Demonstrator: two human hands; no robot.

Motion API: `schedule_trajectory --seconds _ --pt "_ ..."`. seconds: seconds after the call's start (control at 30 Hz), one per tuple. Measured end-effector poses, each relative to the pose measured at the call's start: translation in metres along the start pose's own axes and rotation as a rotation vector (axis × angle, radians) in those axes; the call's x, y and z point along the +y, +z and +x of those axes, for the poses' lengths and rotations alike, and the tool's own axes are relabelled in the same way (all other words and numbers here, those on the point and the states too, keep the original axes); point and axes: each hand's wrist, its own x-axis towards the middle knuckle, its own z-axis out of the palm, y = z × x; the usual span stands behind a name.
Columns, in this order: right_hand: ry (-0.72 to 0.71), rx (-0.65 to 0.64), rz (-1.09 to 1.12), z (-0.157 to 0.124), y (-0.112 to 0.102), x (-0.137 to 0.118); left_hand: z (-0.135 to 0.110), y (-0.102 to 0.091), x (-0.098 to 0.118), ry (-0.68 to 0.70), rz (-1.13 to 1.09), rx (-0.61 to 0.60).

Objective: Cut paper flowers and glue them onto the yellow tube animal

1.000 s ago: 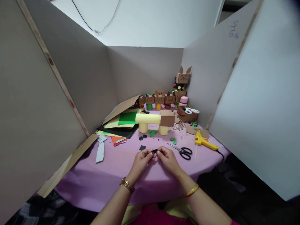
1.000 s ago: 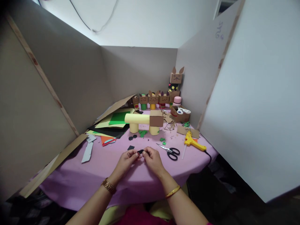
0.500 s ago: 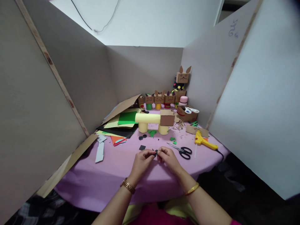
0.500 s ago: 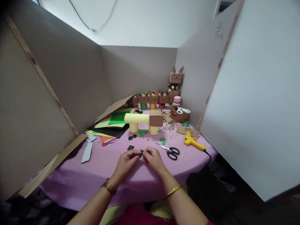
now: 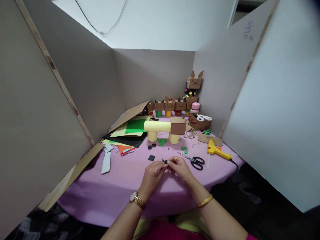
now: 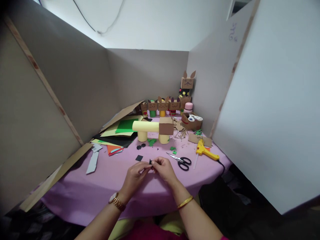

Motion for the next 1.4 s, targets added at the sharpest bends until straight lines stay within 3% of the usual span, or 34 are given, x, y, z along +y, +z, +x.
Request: schedule_trajectory --seconds 0.63,0.83,1.07,1.4 --pt "0.040 -0.064 0.028 -0.001 -0.001 0.001 -0.002 -0.001 0.002 -0.013 0.013 0.015" --pt "0.000 -0.057 0.047 -0.002 -0.002 0.002 0.002 -0.003 0.005 -0.089 -0.055 0.018" --pt "-0.001 -0.062 0.063 -0.002 0.000 0.001 0.006 -0.002 -0.005 -0.275 -0.149 0.102" --pt "0.039 -0.032 0.038 -0.002 0.001 -0.001 0.005 -0.002 0.002 -0.256 -0.185 0.069"
